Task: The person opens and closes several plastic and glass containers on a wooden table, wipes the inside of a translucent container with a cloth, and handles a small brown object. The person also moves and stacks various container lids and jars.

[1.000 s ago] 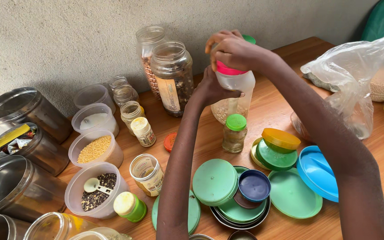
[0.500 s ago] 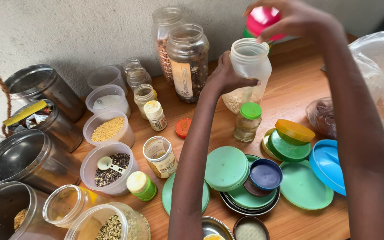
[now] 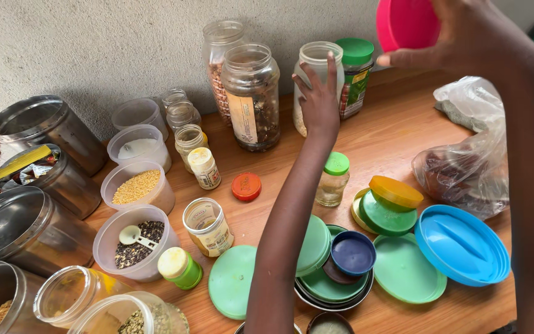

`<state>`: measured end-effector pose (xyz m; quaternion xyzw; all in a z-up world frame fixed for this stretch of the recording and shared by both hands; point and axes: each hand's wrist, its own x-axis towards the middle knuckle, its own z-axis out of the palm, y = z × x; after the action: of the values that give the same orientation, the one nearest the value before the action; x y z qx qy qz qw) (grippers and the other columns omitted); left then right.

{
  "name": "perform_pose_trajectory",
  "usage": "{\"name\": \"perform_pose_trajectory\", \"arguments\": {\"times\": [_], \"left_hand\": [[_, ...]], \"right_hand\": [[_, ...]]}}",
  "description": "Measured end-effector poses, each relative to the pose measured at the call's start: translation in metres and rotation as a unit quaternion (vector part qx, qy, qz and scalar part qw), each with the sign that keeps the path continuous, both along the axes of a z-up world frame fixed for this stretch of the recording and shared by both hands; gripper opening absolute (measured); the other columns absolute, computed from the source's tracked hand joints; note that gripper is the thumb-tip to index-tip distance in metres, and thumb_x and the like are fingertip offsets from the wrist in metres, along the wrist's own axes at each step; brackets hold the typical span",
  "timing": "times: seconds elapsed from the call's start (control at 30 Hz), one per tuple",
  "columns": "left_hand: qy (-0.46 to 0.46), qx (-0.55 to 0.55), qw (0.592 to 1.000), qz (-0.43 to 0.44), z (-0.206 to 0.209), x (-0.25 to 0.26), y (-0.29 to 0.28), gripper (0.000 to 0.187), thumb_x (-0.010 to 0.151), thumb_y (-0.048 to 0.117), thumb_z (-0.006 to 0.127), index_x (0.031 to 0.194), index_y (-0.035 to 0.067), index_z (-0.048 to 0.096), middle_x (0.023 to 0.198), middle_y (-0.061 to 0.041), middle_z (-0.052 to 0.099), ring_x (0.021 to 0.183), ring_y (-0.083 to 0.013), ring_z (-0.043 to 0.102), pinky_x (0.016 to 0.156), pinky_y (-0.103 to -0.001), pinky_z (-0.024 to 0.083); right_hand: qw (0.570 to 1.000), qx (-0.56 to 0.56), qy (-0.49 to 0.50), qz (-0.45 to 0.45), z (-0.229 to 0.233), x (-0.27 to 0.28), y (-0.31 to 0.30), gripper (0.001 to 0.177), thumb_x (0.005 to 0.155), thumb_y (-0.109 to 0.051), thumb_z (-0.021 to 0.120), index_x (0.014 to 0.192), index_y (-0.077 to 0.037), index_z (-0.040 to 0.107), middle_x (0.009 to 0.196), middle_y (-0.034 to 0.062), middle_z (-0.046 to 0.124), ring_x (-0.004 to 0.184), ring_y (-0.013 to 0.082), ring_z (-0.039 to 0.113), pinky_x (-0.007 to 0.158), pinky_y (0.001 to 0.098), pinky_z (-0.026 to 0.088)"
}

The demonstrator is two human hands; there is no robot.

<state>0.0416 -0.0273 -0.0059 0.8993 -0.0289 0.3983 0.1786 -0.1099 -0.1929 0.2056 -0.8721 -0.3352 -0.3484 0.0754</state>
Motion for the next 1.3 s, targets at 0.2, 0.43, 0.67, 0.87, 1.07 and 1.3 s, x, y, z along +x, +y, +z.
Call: {"name": "perform_pose_trajectory", "arguments": {"times": [0.2, 0.43, 0.67, 0.87, 1.07, 1.3], "left_hand": [[-0.023, 0.348, 0.932, 0.102, 0.025, 0.031, 0.002, 0.091, 0.094, 0.036, 0.068, 0.166, 0.032, 0.013, 0.171, -0.014, 0.010, 0.157, -0.0404, 0.013, 0.127, -0.057, 0.019], [0.110, 0.338, 0.934, 0.042, 0.032, 0.085, -0.009, 0.035, 0.102, 0.027, 0.063, 0.137, 0.023, 0.063, 0.176, -0.005, 0.014, 0.161, -0.0332, 0.013, 0.131, -0.054, 0.007], [0.004, 0.338, 0.939, 0.070, 0.002, 0.161, 0.039, 0.055, 0.097, 0.021, 0.058, 0.151, 0.027, 0.050, 0.174, 0.002, 0.010, 0.158, -0.0326, 0.003, 0.127, -0.048, 0.007], [0.023, 0.339, 0.939, 0.061, -0.022, 0.176, 0.047, 0.064, 0.097, 0.018, 0.050, 0.159, 0.025, 0.037, 0.173, 0.002, 0.007, 0.156, -0.0312, 0.000, 0.126, -0.046, 0.006], [0.025, 0.287, 0.957, -0.024, -0.009, 0.165, 0.060, 0.058, 0.101, 0.019, 0.053, 0.158, 0.018, 0.043, 0.174, 0.001, 0.020, 0.160, -0.0332, 0.008, 0.129, -0.049, 0.014], [0.003, 0.298, 0.953, -0.047, 0.004, 0.135, 0.065, 0.085, 0.080, 0.027, 0.073, 0.159, 0.016, 0.043, 0.171, 0.000, 0.028, 0.157, -0.0359, 0.013, 0.123, -0.053, 0.021]], "right_hand": [[0.997, -0.016, 0.022, 0.067, -0.014, 0.016, -0.001, 0.085, 0.076, -0.050, 0.085, 0.147, -0.015, 0.054, 0.151, 0.0200, 0.052, 0.142, 0.0423, 0.052, 0.113, 0.0536, 0.047], [0.998, -0.021, 0.023, -0.060, -0.050, 0.091, -0.001, 0.088, 0.075, -0.052, 0.089, 0.148, -0.016, 0.054, 0.145, 0.0245, 0.049, 0.130, 0.0475, 0.051, 0.105, 0.0565, 0.046], [0.908, -0.196, 0.335, -0.156, -0.118, 0.119, 0.015, 0.105, 0.066, -0.062, 0.084, 0.152, -0.020, 0.041, 0.146, 0.0240, 0.049, 0.131, 0.0465, 0.054, 0.108, 0.0539, 0.048], [0.805, -0.268, 0.481, -0.221, -0.206, 0.135, 0.030, 0.107, 0.064, -0.063, 0.082, 0.154, -0.030, 0.035, 0.158, 0.0131, 0.042, 0.140, 0.0381, 0.051, 0.109, 0.0539, 0.050], [0.914, -0.171, 0.361, -0.072, -0.163, 0.131, 0.008, 0.086, 0.084, -0.063, 0.076, 0.146, -0.012, 0.043, 0.133, 0.0254, 0.061, 0.123, 0.0426, 0.061, 0.100, 0.0524, 0.051], [0.993, 0.098, -0.051, -0.030, -0.074, 0.096, -0.079, 0.024, 0.101, -0.031, 0.076, 0.101, -0.007, 0.076, 0.077, 0.0152, 0.070, 0.065, 0.0312, 0.065, 0.065, 0.0433, 0.053]]}}
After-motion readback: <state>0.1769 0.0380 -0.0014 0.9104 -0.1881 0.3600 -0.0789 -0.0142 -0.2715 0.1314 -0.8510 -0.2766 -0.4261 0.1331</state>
